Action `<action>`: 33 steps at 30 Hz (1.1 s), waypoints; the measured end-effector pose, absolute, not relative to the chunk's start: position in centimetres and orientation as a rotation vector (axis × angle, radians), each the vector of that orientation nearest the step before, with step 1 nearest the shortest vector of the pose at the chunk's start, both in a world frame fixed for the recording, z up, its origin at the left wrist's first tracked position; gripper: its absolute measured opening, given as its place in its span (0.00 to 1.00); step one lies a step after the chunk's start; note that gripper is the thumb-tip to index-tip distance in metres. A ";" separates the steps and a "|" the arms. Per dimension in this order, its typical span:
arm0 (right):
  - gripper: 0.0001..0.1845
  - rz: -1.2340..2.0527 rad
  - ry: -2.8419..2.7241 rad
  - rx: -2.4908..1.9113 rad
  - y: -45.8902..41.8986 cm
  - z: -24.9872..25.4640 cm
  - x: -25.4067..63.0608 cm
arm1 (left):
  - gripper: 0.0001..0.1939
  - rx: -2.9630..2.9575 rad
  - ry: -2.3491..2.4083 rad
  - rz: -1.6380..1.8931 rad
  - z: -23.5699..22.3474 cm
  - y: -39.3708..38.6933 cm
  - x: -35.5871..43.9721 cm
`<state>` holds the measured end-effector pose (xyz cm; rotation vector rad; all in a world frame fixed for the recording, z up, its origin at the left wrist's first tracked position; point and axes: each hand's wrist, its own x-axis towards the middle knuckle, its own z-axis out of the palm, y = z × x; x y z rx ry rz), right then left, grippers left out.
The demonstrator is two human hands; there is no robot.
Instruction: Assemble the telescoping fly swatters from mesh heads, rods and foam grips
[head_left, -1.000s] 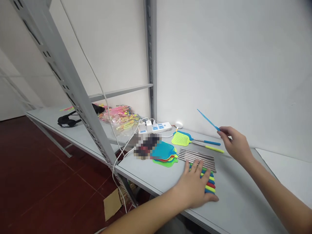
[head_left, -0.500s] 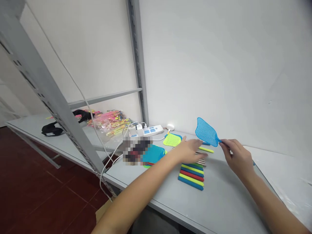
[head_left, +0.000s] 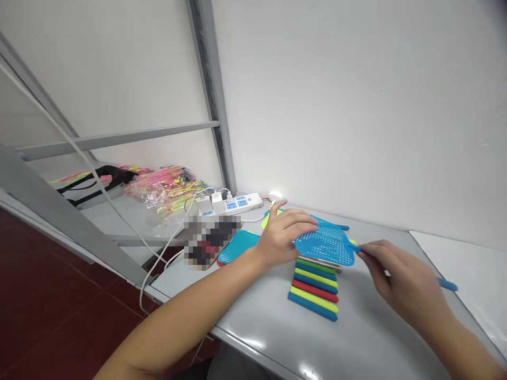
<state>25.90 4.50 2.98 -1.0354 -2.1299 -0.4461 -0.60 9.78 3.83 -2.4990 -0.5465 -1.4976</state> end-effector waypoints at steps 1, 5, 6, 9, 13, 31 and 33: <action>0.05 -0.434 -2.123 -1.027 4.4 3.1 26.0 | 0.10 -2.510 -0.539 -1.506 4.0 9.7 -0.5; 0.09 -0.468 -2.120 -0.956 3.8 3.4 26.3 | 0.02 -2.492 -0.558 -1.697 4.1 8.5 0.3; 0.10 -0.504 -2.119 -0.942 3.7 3.5 26.4 | 0.02 -2.500 -0.593 -1.785 4.1 8.0 0.6; 0.11 -0.596 -2.123 -0.917 3.6 3.6 26.6 | 0.12 -2.617 -0.888 -2.082 4.2 6.5 1.5; 0.09 -0.705 -2.040 -0.942 3.8 3.7 26.6 | 0.17 -2.820 -1.550 -2.552 4.3 5.6 2.8; 0.16 -0.383 -2.299 -1.149 4.1 2.9 26.3 | 0.20 -2.489 -2.192 -2.946 4.2 6.5 3.1; 0.19 -0.410 -2.262 -1.147 3.8 3.1 26.7 | 0.20 -2.519 -2.166 -2.846 4.0 6.7 2.9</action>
